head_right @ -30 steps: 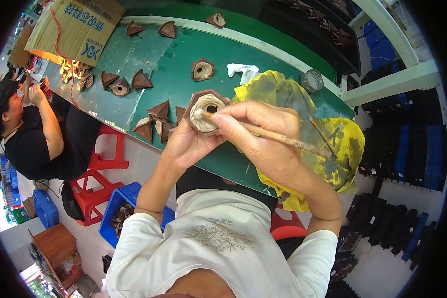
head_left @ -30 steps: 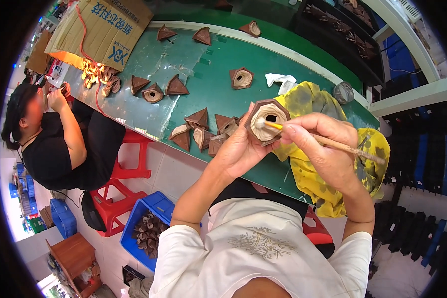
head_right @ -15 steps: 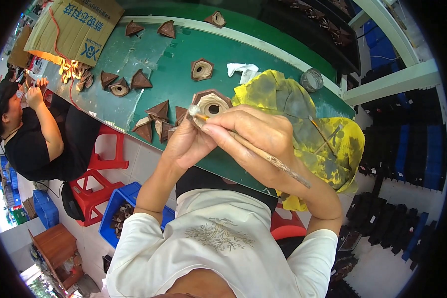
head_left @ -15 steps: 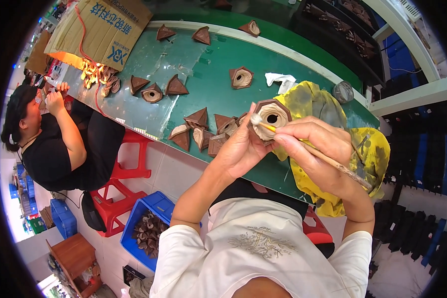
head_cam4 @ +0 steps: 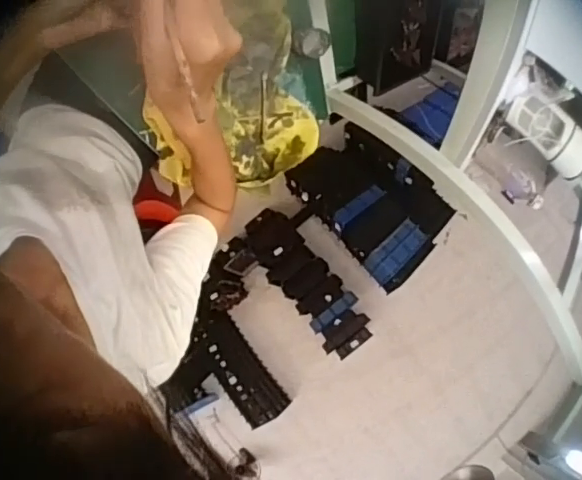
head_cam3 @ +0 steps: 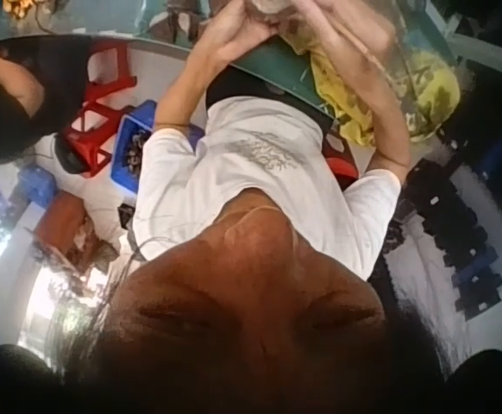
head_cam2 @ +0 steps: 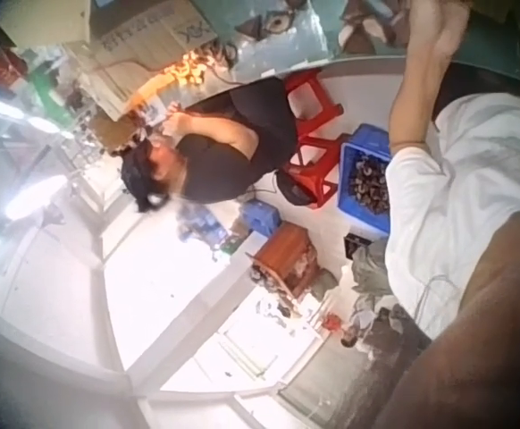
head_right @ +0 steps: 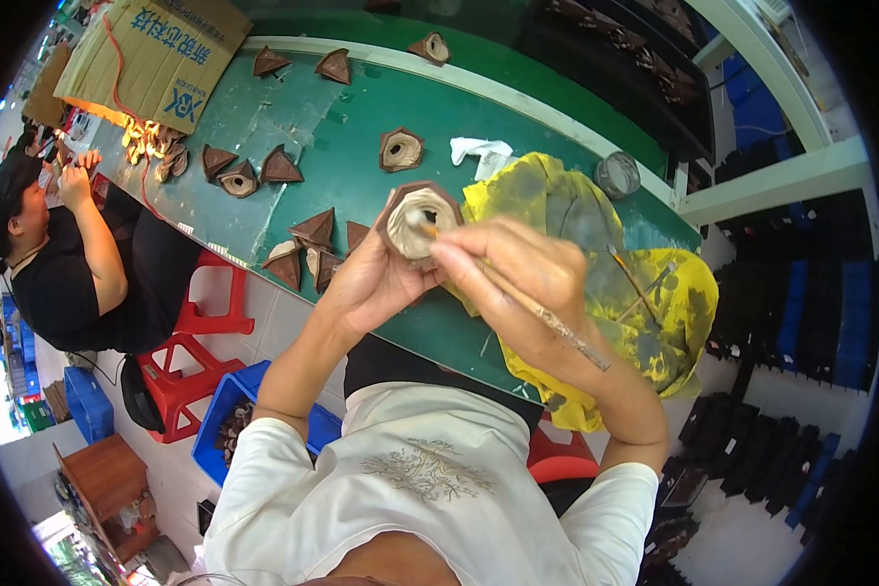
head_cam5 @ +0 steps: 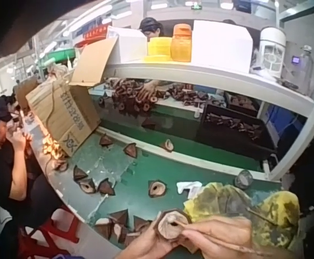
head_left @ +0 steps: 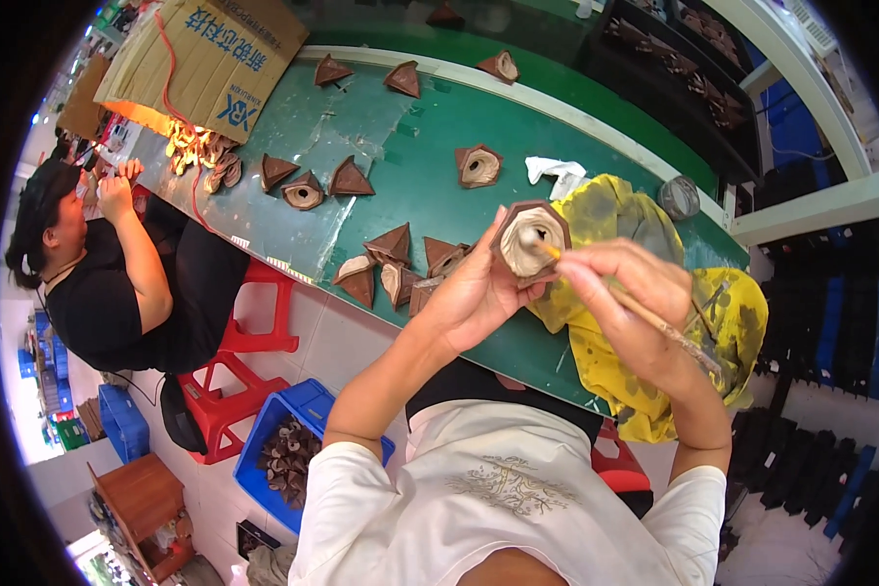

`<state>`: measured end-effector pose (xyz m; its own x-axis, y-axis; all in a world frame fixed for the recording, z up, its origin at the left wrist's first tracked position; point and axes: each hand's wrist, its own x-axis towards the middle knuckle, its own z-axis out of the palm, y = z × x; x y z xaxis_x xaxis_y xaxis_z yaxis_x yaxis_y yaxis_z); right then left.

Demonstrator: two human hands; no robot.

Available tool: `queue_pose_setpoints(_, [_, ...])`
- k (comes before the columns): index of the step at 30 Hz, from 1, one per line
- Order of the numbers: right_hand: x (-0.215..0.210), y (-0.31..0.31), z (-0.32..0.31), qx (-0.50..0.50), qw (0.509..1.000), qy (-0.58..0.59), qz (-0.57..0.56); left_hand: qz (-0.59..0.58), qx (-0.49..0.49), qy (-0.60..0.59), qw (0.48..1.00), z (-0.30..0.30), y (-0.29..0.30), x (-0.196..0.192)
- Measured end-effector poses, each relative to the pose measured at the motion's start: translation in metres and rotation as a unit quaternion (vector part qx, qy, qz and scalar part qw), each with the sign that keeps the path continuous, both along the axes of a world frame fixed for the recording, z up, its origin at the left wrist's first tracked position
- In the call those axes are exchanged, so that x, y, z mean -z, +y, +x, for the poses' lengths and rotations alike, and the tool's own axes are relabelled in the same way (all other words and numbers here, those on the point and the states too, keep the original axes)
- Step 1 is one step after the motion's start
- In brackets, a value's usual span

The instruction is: The person applies a liquid coating to the interior of small brown triangular components using a paint brush.

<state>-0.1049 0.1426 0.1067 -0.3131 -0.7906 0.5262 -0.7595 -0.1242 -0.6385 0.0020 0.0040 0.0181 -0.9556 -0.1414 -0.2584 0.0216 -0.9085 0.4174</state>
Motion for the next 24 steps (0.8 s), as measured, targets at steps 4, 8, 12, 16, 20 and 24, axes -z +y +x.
queue_pose_setpoints(4, [-0.001, 0.014, -0.006, 0.020, 0.999, -0.025, 0.008, -0.032, -0.004, -0.001, 0.999, -0.039, -0.055, 0.008])
queue_pose_setpoints(8, [-0.001, 0.026, -0.012, 0.065, 0.997, -0.043, 0.025, -0.087, -0.096, -0.123, 0.984, -0.122, -0.174, 0.031])
queue_pose_setpoints(12, [0.005, 0.035, -0.022, 0.079, 0.995, -0.048, 0.041, -0.193, -0.216, -0.215, 0.933, -0.157, -0.254, 0.026])
queue_pose_setpoints(16, [0.012, 0.047, -0.042, 0.101, 0.991, -0.053, 0.071, -0.605, -0.331, -0.327, 0.647, -0.129, -0.258, 0.036])
queue_pose_setpoints(20, [0.014, 0.048, -0.051, 0.089, 0.989, -0.073, 0.087, -0.672, -0.256, -0.462, 0.518, -0.088, -0.325, 0.032])
queue_pose_setpoints(24, [0.020, 0.045, -0.062, 0.090, 0.986, -0.080, 0.115, -0.762, -0.117, -0.370, 0.519, -0.092, -0.344, 0.065])
